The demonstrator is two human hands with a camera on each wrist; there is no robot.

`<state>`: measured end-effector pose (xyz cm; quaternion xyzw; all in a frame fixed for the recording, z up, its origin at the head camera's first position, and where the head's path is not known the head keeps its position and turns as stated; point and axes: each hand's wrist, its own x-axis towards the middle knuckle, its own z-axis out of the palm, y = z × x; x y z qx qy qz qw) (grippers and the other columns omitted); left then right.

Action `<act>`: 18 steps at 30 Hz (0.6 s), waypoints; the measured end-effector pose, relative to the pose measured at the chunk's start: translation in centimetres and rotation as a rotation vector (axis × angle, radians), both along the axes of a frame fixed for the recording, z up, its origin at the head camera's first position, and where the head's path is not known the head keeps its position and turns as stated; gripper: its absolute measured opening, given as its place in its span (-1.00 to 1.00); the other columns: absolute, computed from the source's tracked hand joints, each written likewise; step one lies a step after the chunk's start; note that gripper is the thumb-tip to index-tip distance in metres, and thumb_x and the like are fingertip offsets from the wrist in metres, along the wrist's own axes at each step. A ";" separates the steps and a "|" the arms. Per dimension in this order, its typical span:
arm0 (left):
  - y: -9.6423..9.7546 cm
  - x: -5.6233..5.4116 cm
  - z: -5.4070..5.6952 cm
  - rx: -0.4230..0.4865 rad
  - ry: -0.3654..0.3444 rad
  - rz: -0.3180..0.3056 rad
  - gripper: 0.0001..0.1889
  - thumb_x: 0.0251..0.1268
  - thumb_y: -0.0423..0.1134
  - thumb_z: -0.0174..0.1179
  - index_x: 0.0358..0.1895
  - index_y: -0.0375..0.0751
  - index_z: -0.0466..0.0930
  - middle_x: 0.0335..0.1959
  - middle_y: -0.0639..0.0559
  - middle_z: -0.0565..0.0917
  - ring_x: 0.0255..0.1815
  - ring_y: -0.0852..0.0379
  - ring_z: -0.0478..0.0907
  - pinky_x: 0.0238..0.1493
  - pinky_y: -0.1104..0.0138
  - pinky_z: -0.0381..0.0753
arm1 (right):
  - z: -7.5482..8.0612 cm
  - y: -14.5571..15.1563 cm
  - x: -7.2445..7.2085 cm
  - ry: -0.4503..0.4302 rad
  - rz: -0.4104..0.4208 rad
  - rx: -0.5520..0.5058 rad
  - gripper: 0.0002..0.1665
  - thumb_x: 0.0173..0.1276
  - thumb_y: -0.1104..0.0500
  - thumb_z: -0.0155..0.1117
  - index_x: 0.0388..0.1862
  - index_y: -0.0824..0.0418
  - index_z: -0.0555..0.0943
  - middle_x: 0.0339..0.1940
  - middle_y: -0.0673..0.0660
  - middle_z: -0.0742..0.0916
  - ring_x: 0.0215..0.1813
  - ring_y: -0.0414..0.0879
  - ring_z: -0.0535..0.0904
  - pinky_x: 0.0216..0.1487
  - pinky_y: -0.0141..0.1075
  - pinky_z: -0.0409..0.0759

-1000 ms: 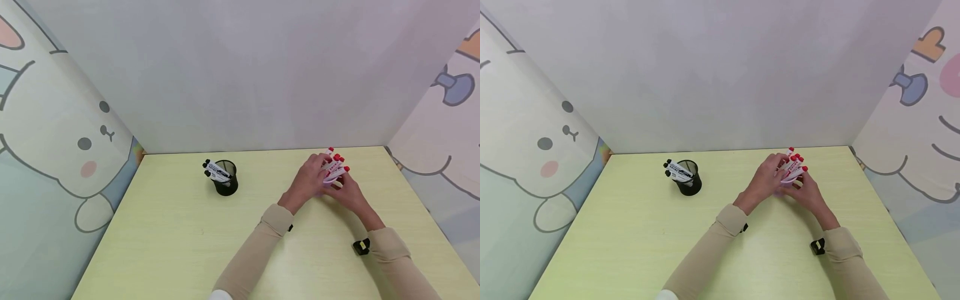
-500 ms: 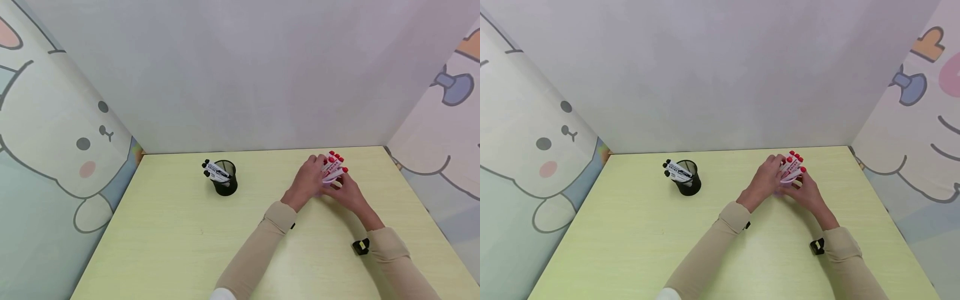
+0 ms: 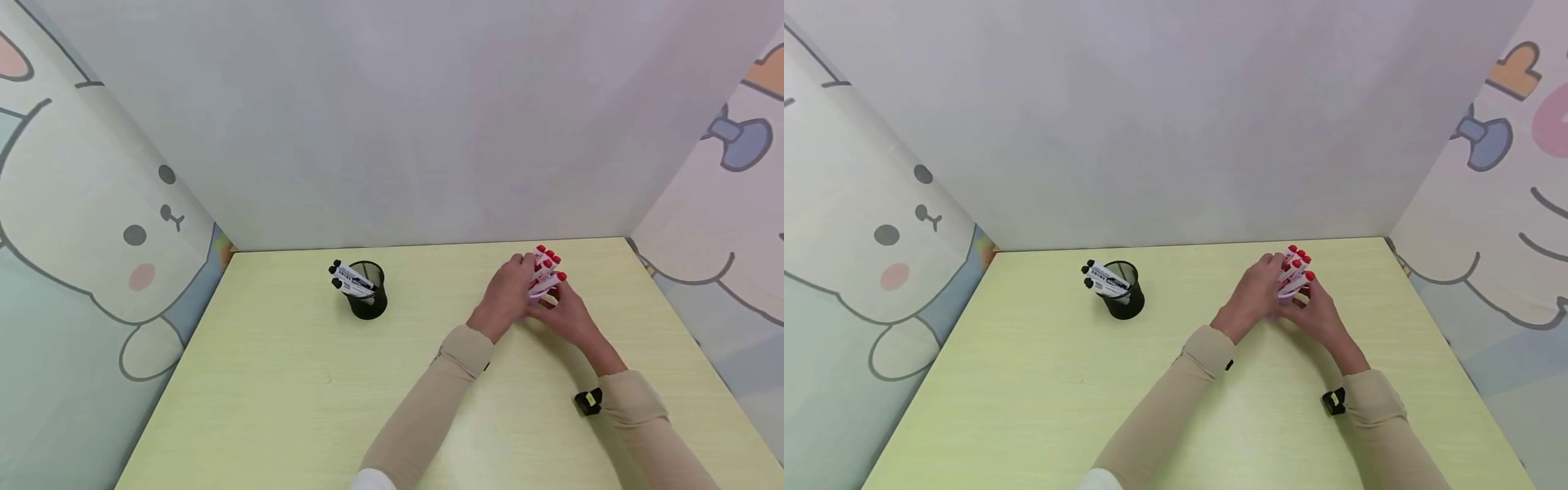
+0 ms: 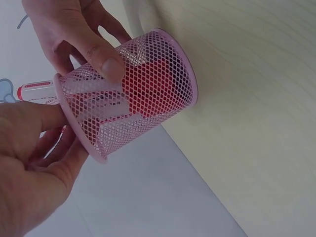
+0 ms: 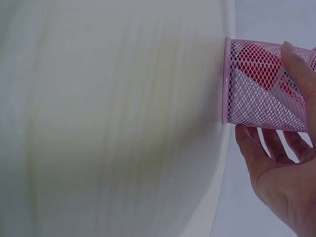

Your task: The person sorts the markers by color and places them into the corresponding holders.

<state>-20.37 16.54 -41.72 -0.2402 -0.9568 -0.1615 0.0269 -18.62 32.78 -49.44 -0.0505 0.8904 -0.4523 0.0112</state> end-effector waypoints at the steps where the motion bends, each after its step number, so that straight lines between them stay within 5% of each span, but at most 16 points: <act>1: 0.1 0.0 0.0 -0.001 -0.002 0.002 -0.33 0.29 -0.22 0.45 0.42 -0.11 0.37 0.14 0.10 0.55 0.00 0.30 0.49 0.11 0.61 0.50 | 0.0 0.0 0.0 0.001 0.002 -0.002 0.10 0.35 -0.03 0.50 0.59 0.37 0.08 0.47 0.45 0.37 0.43 0.41 0.36 0.31 0.12 0.42; 18: -0.2 0.3 0.2 0.066 -0.049 -0.032 -0.30 0.29 -0.21 0.44 0.46 -0.06 0.36 0.22 0.10 0.58 0.09 0.27 0.50 0.17 0.60 0.48 | 0.1 -0.1 0.2 0.035 0.023 -0.010 0.09 0.38 0.05 0.47 0.63 0.33 0.02 0.48 0.45 0.37 0.41 0.42 0.37 0.30 0.15 0.40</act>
